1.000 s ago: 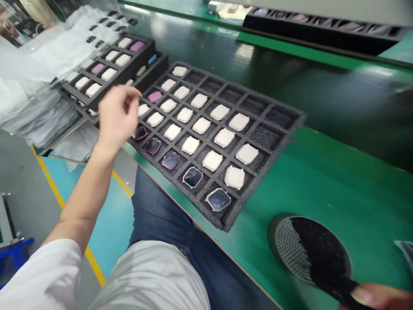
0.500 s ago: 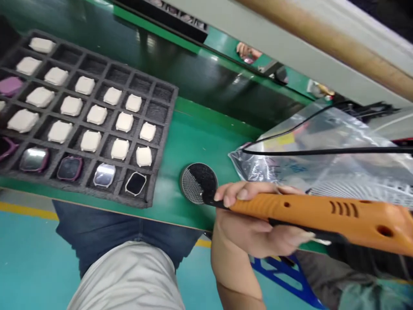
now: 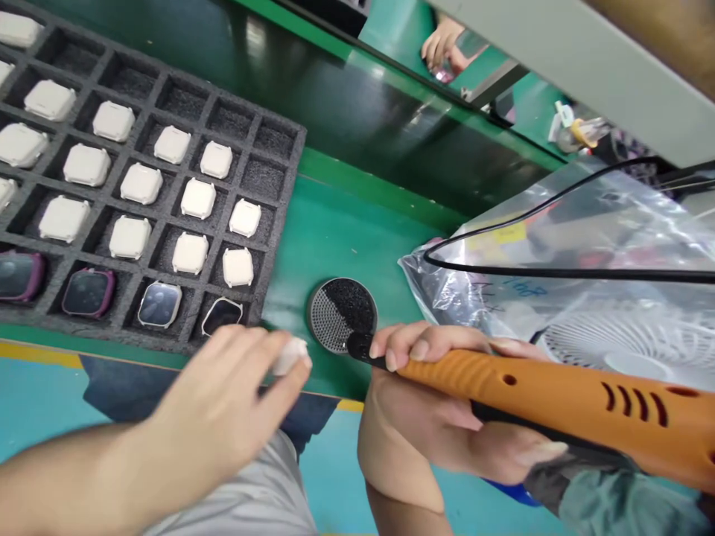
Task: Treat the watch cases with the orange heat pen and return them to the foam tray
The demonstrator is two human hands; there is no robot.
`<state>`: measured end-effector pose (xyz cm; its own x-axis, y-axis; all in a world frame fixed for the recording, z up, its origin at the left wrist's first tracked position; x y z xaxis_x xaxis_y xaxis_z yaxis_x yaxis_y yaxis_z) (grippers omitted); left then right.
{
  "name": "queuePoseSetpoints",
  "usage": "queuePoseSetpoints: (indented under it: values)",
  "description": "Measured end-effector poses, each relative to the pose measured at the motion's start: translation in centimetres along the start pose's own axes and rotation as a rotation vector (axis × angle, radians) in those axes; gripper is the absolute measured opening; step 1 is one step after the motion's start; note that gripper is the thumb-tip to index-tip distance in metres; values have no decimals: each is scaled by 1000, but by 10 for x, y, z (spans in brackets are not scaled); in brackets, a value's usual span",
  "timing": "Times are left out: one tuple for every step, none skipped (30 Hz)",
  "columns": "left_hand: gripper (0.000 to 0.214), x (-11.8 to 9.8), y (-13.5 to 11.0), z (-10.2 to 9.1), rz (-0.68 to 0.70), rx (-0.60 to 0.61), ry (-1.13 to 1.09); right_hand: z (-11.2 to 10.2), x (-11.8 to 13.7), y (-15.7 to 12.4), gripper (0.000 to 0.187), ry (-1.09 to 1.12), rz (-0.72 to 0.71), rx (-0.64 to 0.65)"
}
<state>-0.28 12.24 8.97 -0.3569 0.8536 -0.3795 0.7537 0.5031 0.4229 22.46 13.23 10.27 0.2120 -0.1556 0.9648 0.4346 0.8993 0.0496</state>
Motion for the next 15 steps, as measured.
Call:
queuePoseSetpoints:
  values:
    - [31,-9,6,13,47,2,30,-1,0,0,40,-3,8,-2]
    - [31,-17,12,25,89,10,74,-2,-1,-1,40,-5,16,-5]
    - [30,-21,16,36,115,19,111,-3,-1,-1,40,-7,25,-10]
    - [30,-22,18,44,129,27,139,-3,-2,-1,40,-9,35,-14]
    - [30,-22,19,49,131,34,155,-4,-2,-2,40,-11,47,-19]
    - [30,-20,19,52,125,37,158,-4,-3,-3,39,-14,59,-23]
    - [30,-19,19,54,120,37,156,-4,-3,-3,39,-16,68,-27]
    - [28,-18,17,53,117,34,154,-4,-4,-4,39,-17,74,-31]
    - [26,-17,16,53,113,27,154,-4,-4,-5,40,-18,79,-36]
    - [24,-16,14,52,109,15,156,-4,-4,-6,41,-19,80,-38]
    - [21,-16,13,52,106,-1,156,-4,-4,-6,41,-19,76,-37]
    - [19,-16,11,52,104,-19,156,-3,-4,-6,41,-20,71,-34]
    - [18,-16,9,53,105,-36,156,-3,-4,-6,41,-20,66,-28]
    - [18,-17,8,54,111,-51,157,-2,-4,-5,41,-21,60,-18]
    - [20,-17,6,56,116,-62,157,-1,-4,-5,40,-24,54,-9]
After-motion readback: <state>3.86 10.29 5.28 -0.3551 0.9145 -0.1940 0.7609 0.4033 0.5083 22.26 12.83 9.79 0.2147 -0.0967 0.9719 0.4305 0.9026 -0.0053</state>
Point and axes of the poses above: each hand's wrist, its own y-axis towards the middle knuckle, its own z-axis out of the palm, x = y × z, the point moved 10 cm from there along y, towards the middle knuckle, and after that the axes turned 15 degrees about z, right-handed, at the moved point
